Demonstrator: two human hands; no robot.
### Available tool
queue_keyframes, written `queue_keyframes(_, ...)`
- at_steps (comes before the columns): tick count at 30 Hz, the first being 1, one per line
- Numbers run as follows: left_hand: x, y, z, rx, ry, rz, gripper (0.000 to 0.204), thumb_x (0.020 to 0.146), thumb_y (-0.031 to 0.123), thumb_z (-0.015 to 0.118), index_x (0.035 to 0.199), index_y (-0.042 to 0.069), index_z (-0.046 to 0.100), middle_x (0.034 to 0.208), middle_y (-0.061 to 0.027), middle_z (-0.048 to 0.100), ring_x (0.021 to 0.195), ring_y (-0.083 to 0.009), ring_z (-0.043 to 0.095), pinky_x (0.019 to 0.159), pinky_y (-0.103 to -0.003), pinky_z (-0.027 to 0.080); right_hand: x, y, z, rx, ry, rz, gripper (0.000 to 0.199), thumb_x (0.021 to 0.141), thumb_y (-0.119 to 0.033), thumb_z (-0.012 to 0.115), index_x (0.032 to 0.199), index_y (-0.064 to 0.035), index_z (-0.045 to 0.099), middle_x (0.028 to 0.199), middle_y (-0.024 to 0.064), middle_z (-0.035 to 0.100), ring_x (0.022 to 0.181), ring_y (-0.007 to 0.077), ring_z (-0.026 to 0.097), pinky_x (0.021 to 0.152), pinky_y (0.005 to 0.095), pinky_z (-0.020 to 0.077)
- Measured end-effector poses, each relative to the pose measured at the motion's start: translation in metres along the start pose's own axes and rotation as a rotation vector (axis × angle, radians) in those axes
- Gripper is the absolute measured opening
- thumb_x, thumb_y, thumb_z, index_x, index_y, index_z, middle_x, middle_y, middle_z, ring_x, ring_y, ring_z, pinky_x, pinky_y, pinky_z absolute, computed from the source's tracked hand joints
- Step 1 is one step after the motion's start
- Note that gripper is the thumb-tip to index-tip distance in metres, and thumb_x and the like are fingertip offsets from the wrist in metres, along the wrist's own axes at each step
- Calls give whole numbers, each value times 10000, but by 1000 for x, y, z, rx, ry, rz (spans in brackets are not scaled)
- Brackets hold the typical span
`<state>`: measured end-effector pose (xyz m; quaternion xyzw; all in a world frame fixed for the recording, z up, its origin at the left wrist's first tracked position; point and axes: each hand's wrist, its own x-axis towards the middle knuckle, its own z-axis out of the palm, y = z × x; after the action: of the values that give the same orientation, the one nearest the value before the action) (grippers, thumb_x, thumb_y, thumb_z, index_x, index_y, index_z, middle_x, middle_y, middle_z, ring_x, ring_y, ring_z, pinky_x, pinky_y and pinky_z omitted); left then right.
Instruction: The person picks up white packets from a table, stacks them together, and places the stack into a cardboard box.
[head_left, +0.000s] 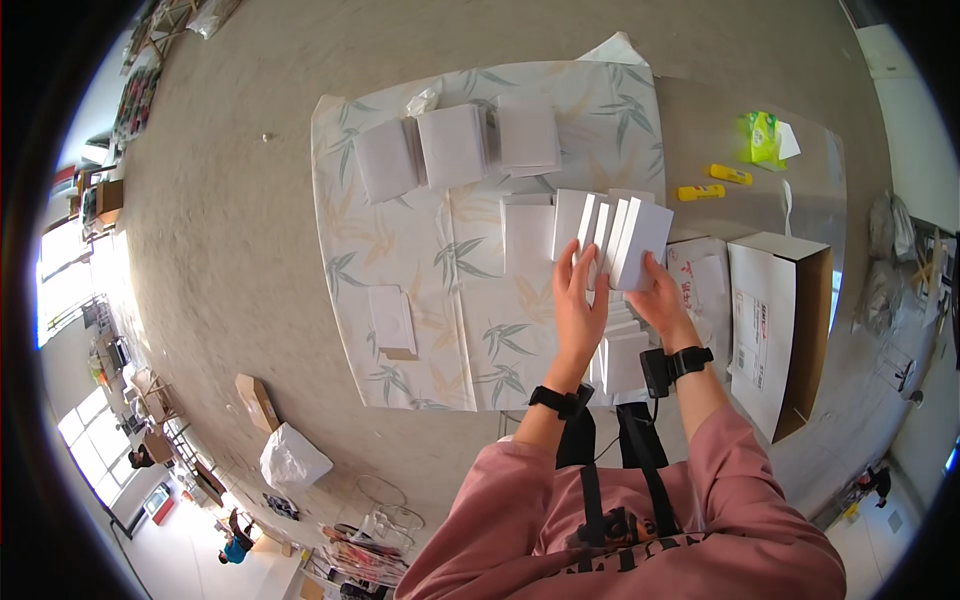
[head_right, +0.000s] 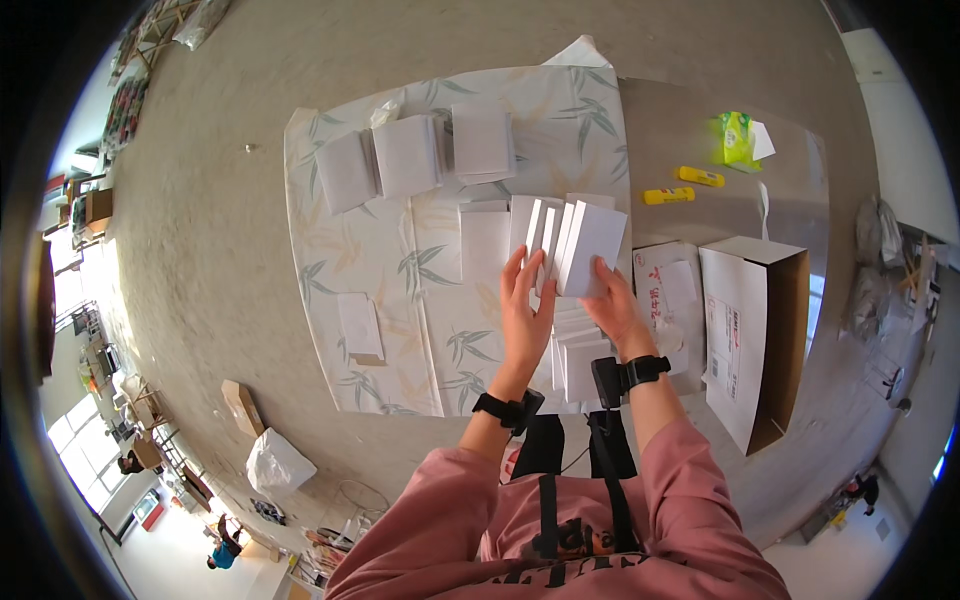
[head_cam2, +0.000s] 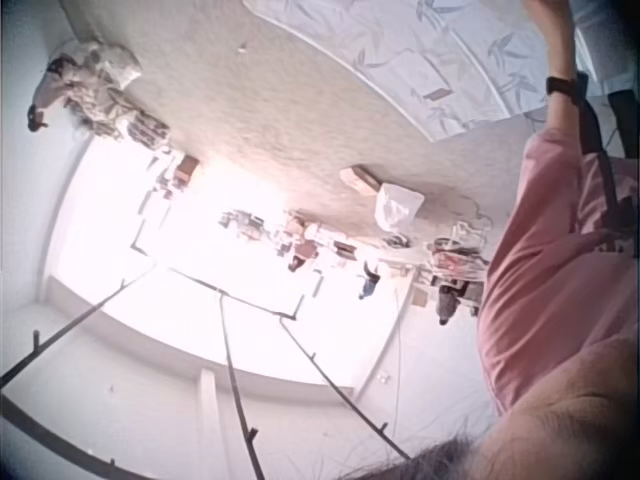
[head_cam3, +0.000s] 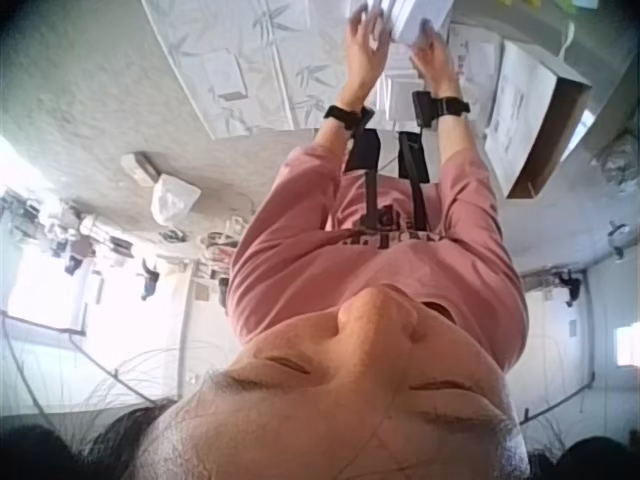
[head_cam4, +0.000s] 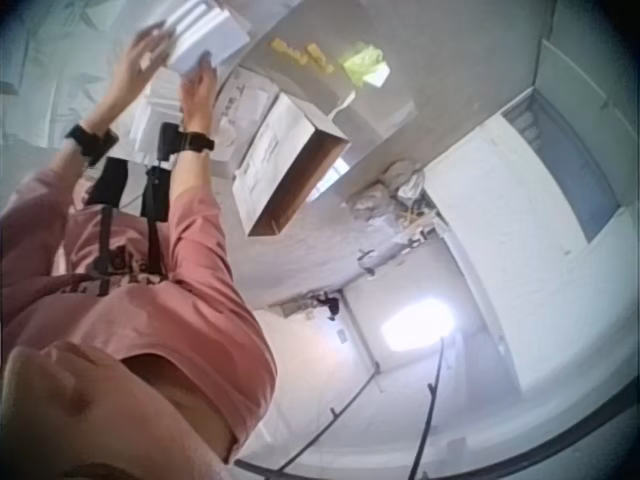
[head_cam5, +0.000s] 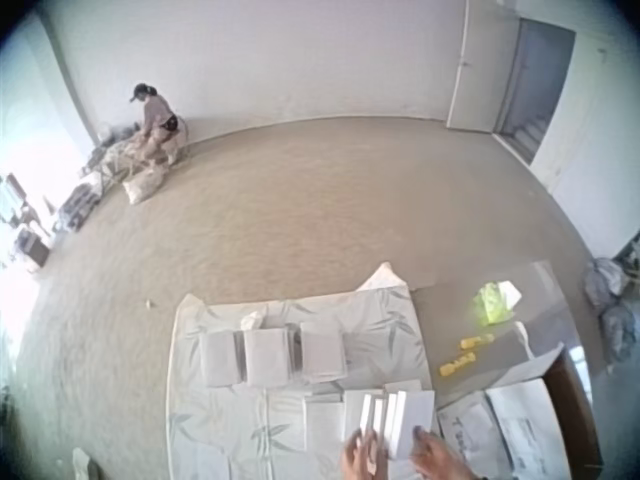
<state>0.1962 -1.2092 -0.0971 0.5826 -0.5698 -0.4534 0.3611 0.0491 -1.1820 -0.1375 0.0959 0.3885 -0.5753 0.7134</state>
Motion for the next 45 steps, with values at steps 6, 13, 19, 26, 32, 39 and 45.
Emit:
queue_keyframes(6,12,-39,4,68,-29,-84,356,892,188,503,1223,58,494,1325,-208,344,1232,-373,310,999,-430,294,18,12,14,-184,126,-43,511,819,-286,642,1210,-26,441,1154,40,513,1072,151,467,956,301,328)
queue_keyframes(13,-9,-29,-1,119,-59,-107,371,884,196,519,1216,32,491,1287,-207,387,1184,-360,371,977,-416,318,-5,4,17,-351,169,-107,513,798,-281,670,1195,-32,461,1124,47,531,1064,142,468,934,294,334)
queue_keyframes(19,-113,10,-17,-124,-161,-258,575,757,107,671,1271,34,423,1088,-138,495,988,-247,506,841,-334,426,-109,14,-21,-468,235,0,481,810,-208,654,1201,-17,451,1128,44,530,1093,144,459,947,303,331)
queue_keyframes(26,-188,1,-8,-91,-259,-407,606,720,127,717,1250,39,438,1100,-131,495,948,-254,522,825,-330,438,-174,38,-86,-472,354,121,507,806,-160,649,1234,-16,419,1195,44,487,1137,149,424,980,307,294)
queue_keyframes(32,-203,-24,7,-56,-293,-432,568,778,161,658,1274,41,408,1133,-167,473,1033,-326,501,844,-358,441,-170,42,-99,-608,376,145,495,810,-146,643,1234,-15,423,1200,42,483,1138,141,419,984,293,283)
queue_keyframes(39,-199,-47,8,-35,-296,-408,499,826,184,600,1273,58,416,1132,-167,455,1034,-334,490,849,-361,432,-161,53,-101,-856,336,118,483,843,-207,611,1251,-30,421,1168,38,495,1093,131,442,947,273,314)
queue_keyframes(45,-174,-82,10,-230,83,-730,398,922,284,462,1198,-2,484,1136,-137,477,1039,-228,477,871,-316,394,-146,47,-103,-540,502,75,536,886,-440,498,1232,-34,440,1139,46,522,1051,147,488,895,293,384)
